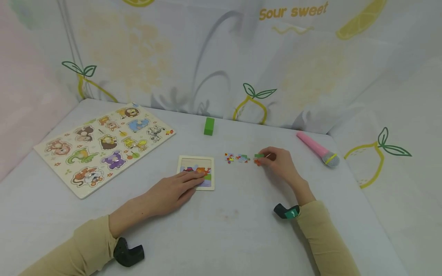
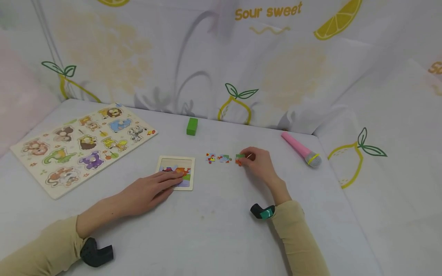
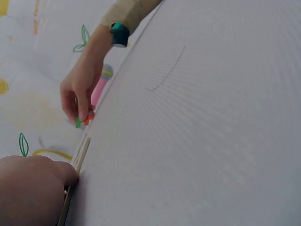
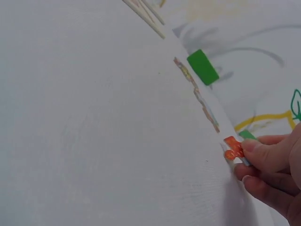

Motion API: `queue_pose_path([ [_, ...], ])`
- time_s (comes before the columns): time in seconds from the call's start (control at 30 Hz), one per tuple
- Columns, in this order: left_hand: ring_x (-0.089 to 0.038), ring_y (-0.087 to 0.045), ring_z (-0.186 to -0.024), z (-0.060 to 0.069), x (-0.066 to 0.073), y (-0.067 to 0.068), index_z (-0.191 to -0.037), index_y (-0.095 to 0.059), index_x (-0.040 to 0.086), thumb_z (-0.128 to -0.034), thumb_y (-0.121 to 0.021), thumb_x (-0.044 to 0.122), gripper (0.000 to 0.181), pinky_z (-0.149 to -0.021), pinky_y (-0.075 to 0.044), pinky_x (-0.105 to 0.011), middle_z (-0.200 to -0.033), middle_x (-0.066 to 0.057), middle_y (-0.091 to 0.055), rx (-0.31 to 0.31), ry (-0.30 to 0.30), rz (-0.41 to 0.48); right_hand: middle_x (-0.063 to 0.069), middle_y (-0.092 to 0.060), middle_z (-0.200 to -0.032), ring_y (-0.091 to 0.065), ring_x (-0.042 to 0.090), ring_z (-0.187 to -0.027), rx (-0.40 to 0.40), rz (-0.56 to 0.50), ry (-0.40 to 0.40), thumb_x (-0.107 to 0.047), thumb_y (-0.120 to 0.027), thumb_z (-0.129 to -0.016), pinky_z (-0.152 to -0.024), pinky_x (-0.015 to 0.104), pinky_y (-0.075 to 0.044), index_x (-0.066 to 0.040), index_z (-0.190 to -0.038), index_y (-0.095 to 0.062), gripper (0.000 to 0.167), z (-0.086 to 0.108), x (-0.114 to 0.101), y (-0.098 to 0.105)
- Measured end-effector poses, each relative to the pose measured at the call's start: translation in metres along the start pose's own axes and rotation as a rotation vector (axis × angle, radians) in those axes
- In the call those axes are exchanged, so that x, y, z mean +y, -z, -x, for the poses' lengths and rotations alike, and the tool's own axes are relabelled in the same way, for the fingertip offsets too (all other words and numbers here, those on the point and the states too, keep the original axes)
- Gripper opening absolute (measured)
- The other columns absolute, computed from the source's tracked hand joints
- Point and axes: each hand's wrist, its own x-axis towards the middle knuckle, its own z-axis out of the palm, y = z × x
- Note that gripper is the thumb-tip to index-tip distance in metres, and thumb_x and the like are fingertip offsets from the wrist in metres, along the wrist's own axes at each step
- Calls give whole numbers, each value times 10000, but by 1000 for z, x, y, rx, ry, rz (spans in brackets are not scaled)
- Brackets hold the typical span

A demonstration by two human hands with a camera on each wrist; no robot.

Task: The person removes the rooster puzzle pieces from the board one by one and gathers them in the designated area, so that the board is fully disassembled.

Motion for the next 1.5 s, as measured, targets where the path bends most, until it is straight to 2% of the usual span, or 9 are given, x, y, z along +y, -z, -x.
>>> queue_pose_path([
  [0.2, -248, -495, -1375, 0, -1, -1, -1396, -593, 111, -1001, -607, 196, 405, -1037, -493, -454, -1453, -4, -556, 9, -10, 5, 128, -677, -971, -637, 254, -844, 29, 59, 63, -76, -758, -882, -731, 315, -492, -15, -1062, -713, 195, -1, 3, -6],
  [0.5, -238, -498, -1374, 0, -1, -1, -1406, -586, 118, -998, -612, 211, 419, -1043, -490, -453, -1462, -1, -547, -11, 4, -4, 142, -583, -1041, -575, 250, -826, 42, 101, 56, -50, -739, -889, -703, 307, -433, 10, -1031, -716, 156, -3, 4, -12],
  [0.7, -248, -494, -1379, 0, 0, 0, -1404, -588, 112, -996, -614, 205, 419, -1070, -466, -455, -1463, -8, -550, -11, 1, 0, 137, -580, -1020, -580, 253, -836, 46, 93, 64, -46, -738, -890, -697, 296, -436, 9, -1017, -700, 144, -3, 6, -14],
  [1.03, -246, -506, -1365, 0, 0, 0, -1396, -594, 107, -995, -616, 207, 414, -1037, -494, -454, -1452, -13, -557, -7, -2, -1, 116, -616, -982, -600, 264, -860, 59, 70, 64, -35, -744, -882, -708, 305, -442, -23, -971, -710, 96, -2, 8, -17],
  [1.5, -251, -506, -1365, -1, -1, 0, -1402, -590, 109, -989, -626, 199, 424, -1045, -489, -453, -1455, -13, -553, -4, -9, 7, 114, -646, -1005, -596, 240, -835, 47, 81, 76, -46, -749, -881, -691, 269, -444, -22, -949, -740, 73, -3, 7, -14],
])
